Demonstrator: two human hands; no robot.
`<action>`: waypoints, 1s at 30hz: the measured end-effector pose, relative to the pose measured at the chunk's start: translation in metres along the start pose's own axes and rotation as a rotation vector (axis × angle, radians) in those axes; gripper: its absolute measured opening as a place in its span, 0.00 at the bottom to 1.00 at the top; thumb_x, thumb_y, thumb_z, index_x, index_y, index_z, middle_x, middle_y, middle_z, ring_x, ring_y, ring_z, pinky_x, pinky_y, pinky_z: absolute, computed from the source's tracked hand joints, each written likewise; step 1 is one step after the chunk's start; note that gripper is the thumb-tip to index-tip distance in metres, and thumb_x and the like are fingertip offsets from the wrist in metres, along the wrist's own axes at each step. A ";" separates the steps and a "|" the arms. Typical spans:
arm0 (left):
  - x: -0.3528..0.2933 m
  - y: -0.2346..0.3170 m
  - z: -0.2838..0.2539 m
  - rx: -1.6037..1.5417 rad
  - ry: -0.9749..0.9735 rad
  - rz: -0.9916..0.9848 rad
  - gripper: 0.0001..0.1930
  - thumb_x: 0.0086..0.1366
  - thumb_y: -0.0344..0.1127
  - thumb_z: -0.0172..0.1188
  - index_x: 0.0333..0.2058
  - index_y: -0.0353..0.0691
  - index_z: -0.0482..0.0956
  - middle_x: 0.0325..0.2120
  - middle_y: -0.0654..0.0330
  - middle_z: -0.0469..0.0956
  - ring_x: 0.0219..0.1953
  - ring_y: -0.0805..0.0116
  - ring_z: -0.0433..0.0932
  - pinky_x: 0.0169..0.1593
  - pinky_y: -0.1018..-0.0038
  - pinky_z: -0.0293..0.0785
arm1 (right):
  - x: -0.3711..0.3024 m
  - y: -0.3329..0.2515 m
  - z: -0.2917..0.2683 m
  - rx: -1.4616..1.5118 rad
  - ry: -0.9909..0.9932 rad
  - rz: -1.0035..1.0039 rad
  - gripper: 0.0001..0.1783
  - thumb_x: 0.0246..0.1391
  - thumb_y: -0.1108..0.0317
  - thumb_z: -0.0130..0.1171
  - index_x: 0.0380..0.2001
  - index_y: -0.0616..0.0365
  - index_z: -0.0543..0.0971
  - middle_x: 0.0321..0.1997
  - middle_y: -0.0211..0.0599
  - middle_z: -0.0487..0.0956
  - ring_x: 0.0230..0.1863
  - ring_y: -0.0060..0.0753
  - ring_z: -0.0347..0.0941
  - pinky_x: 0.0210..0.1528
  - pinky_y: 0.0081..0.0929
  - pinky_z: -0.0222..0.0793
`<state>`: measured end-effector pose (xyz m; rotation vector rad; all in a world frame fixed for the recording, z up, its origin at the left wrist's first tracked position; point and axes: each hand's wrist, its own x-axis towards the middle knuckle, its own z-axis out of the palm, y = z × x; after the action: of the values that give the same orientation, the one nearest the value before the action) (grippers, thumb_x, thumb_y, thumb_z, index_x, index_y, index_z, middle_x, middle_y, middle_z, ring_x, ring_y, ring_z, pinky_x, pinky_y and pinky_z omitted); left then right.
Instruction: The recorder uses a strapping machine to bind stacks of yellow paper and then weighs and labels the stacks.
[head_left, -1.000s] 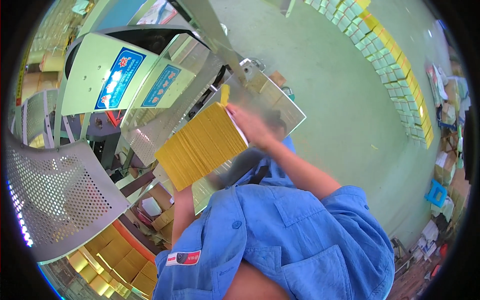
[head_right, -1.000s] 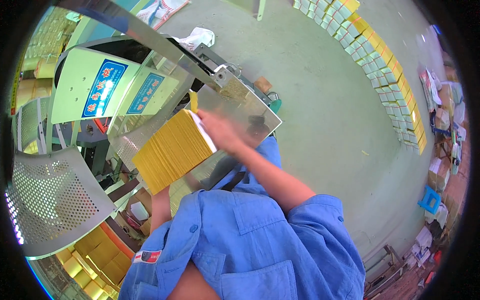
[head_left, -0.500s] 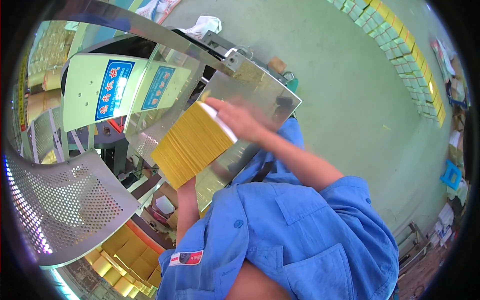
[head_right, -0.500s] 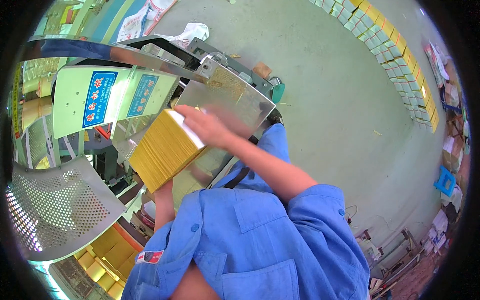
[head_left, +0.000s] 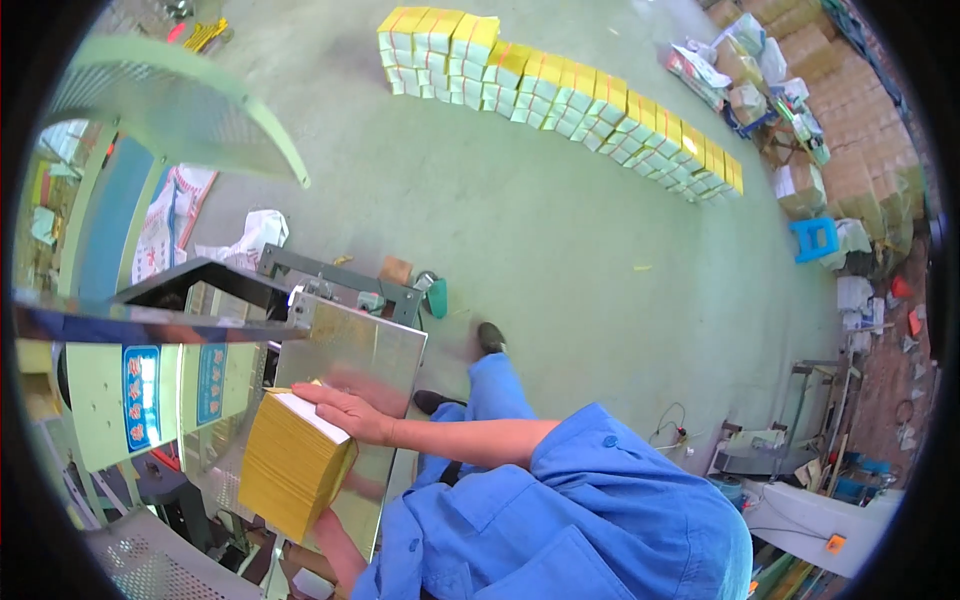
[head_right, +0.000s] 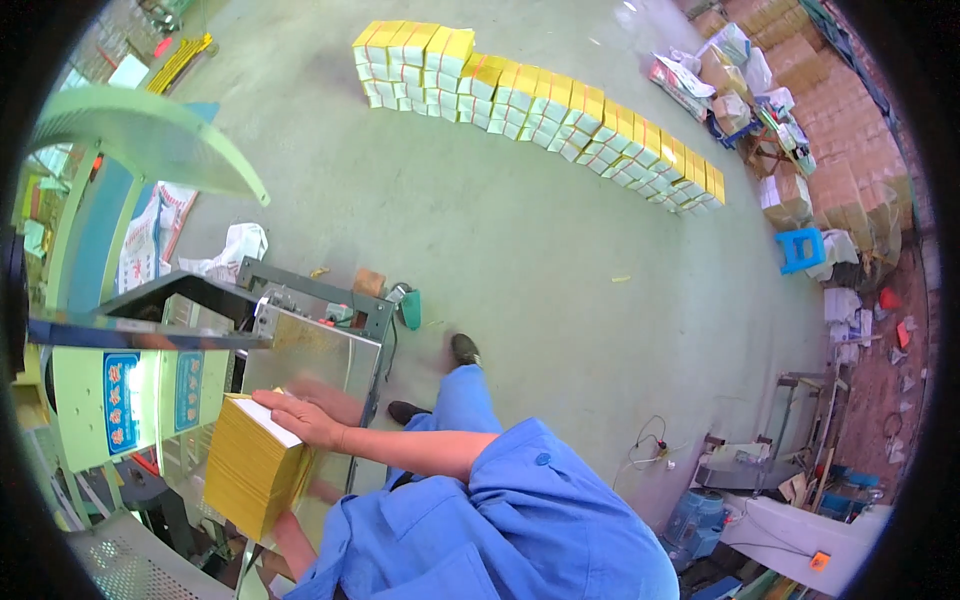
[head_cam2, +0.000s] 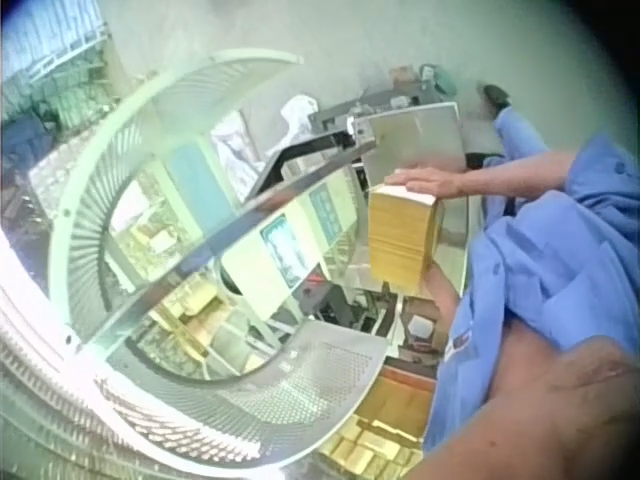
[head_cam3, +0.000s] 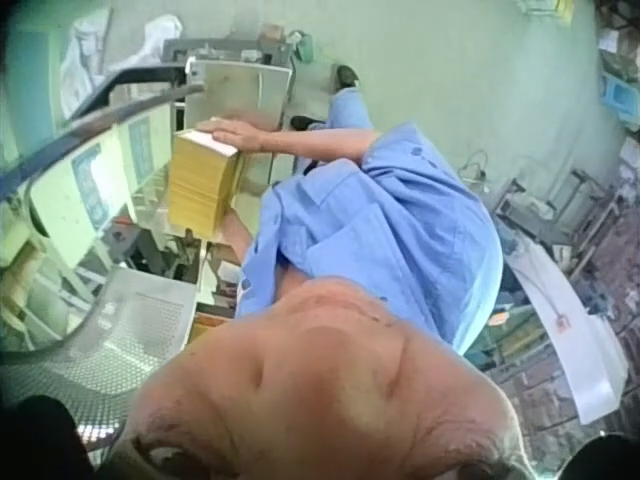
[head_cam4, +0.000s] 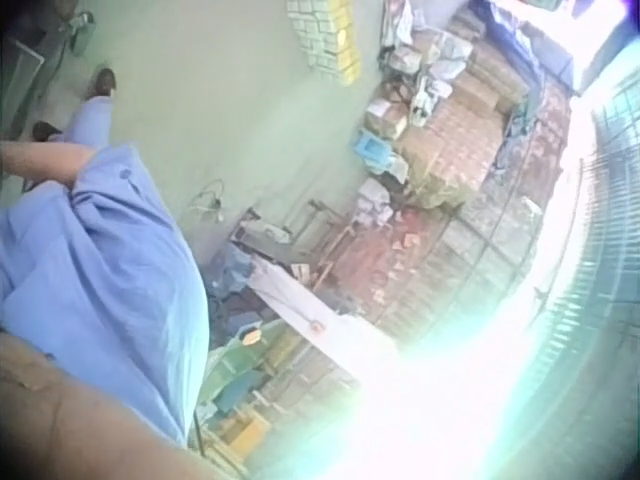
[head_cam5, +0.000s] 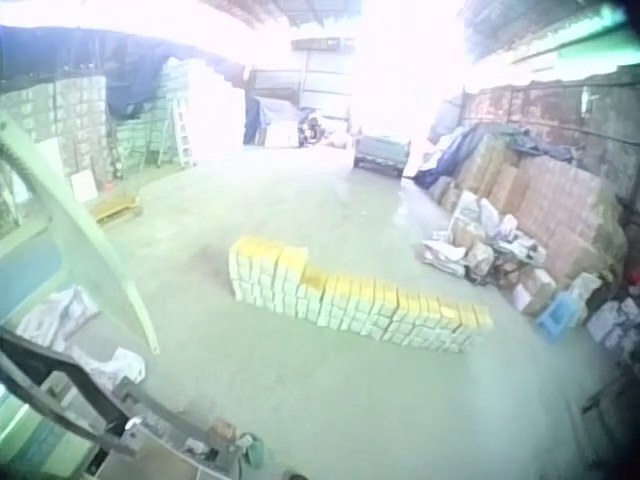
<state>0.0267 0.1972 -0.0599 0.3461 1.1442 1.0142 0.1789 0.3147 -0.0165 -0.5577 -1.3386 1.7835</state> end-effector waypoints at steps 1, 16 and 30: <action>0.001 0.003 0.005 0.030 -0.009 -0.012 0.39 0.68 0.65 0.36 0.64 0.38 0.58 0.61 0.55 0.63 0.61 0.59 0.63 0.61 0.63 0.62 | 0.000 -0.003 -0.007 0.055 -0.007 0.060 0.27 0.68 0.56 0.40 0.66 0.57 0.61 0.69 0.38 0.61 0.69 0.33 0.54 0.69 0.30 0.47; 0.030 0.042 0.336 0.544 0.041 0.029 0.40 0.68 0.65 0.38 0.66 0.39 0.54 0.63 0.55 0.59 0.63 0.60 0.60 0.62 0.64 0.60 | -0.170 -0.195 -0.359 0.826 0.632 0.592 0.29 0.60 0.49 0.51 0.56 0.59 0.71 0.57 0.42 0.73 0.57 0.38 0.69 0.56 0.42 0.67; 0.317 0.079 0.561 0.279 -0.083 0.087 0.28 0.72 0.50 0.43 0.62 0.36 0.62 0.57 0.57 0.68 0.58 0.66 0.66 0.61 0.70 0.61 | -0.080 -0.259 -0.635 0.535 0.628 0.643 0.30 0.65 0.43 0.39 0.58 0.55 0.69 0.57 0.38 0.73 0.56 0.34 0.69 0.57 0.33 0.64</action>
<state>0.4944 0.6359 0.0441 0.6598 1.2049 0.9073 0.7887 0.6380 0.0012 -1.1968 -0.2298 2.0914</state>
